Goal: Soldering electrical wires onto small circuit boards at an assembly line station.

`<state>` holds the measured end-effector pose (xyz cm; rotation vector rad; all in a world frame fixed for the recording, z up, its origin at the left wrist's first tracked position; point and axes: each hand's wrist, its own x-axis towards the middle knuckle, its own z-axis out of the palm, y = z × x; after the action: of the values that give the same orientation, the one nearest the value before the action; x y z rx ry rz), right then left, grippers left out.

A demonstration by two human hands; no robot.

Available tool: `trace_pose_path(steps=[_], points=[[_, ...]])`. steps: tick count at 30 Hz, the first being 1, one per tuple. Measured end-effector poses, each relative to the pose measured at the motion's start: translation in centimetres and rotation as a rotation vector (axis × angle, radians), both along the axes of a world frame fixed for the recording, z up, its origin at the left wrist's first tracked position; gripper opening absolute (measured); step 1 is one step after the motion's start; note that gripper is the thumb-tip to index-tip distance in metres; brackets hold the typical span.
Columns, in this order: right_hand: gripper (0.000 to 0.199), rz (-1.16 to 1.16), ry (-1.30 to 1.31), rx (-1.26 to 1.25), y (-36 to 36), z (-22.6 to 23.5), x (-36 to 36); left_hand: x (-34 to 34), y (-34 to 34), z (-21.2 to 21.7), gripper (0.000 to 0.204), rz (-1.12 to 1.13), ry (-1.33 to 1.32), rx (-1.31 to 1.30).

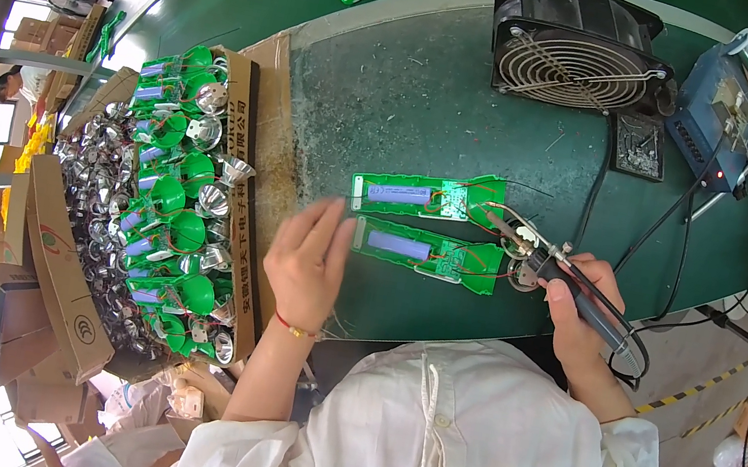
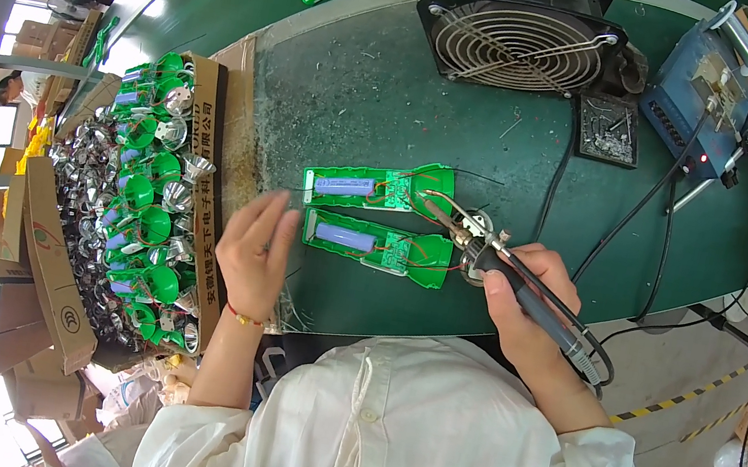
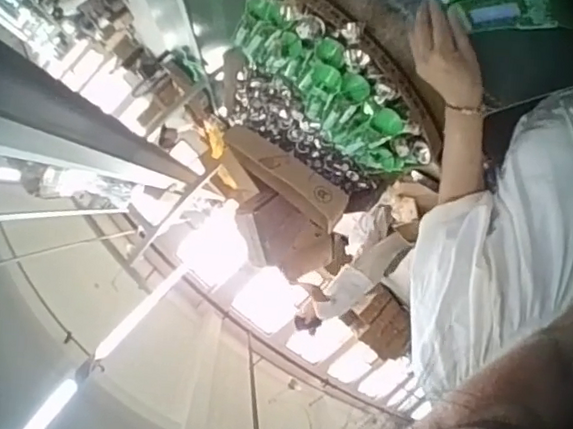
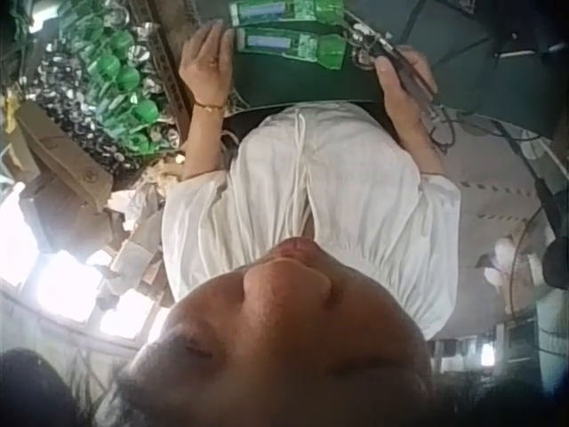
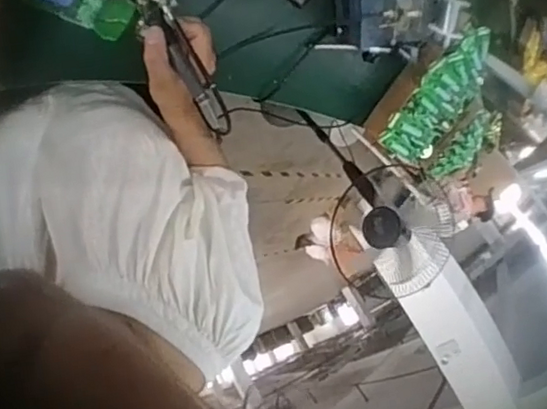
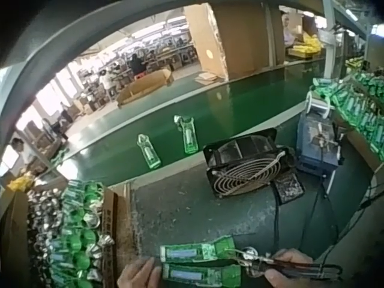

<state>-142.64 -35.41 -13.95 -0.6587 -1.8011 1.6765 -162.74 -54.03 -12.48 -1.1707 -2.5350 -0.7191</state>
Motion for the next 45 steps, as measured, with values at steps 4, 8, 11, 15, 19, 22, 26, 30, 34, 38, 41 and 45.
trace_pose_path(steps=[4, 8, 11, 15, 19, 22, 26, 30, 34, 38, 41, 45], points=[[0.016, 0.021, -0.036, 0.002, -0.1, 0.0, -0.2, -0.6, 2.0, 0.5, 0.021, -0.321, -0.024, 0.113], [0.016, 0.039, -0.054, 0.051, -0.2, -0.2, -0.2, -0.3, 4.5, -0.2, 0.015, -0.419, -0.088, 0.077], [0.015, 0.043, -0.017, 0.070, -0.2, -0.7, -0.4, 0.0, 5.5, -0.8, 0.014, -0.244, -0.347, 0.186], [0.015, 0.037, -0.020, 0.038, 0.1, -0.6, -0.5, -0.8, 5.7, -1.7, 0.011, -0.405, -0.214, 0.136], [0.015, 0.036, -0.013, 0.038, 0.3, -0.8, -0.5, -0.2, 6.3, -2.1, 0.008, -0.406, -0.256, 0.106], [0.015, 0.027, -0.027, 0.062, 0.2, -0.7, -0.7, -0.2, 6.5, -2.1, 0.008, -0.380, -0.251, 0.083], [0.015, 0.008, -0.085, 0.033, 0.0, -0.8, -0.9, -0.2, 6.6, -2.3, 0.008, -0.363, -0.219, 0.063], [0.017, 0.018, -0.127, -0.003, 0.0, -0.7, -1.3, -0.2, 6.6, -2.9, 0.008, -0.356, -0.205, 0.088], [0.016, 0.017, -0.158, -0.051, 0.1, -0.8, -1.5, -0.4, 6.6, -3.0, 0.007, -0.363, -0.211, 0.089], [0.015, 0.017, -0.183, -0.045, 0.3, -0.8, -1.6, -0.4, 6.6, -3.0, 0.007, -0.372, -0.212, 0.082], [0.017, -0.037, -0.093, -0.056, 0.3, -0.8, -1.7, -0.4, 6.7, -3.0, 0.007, -0.368, -0.218, 0.084], [0.021, -0.112, -0.094, -0.023, 0.5, -0.1, -1.6, -0.6, 6.8, -2.8, 0.007, -0.373, -0.220, 0.080]])
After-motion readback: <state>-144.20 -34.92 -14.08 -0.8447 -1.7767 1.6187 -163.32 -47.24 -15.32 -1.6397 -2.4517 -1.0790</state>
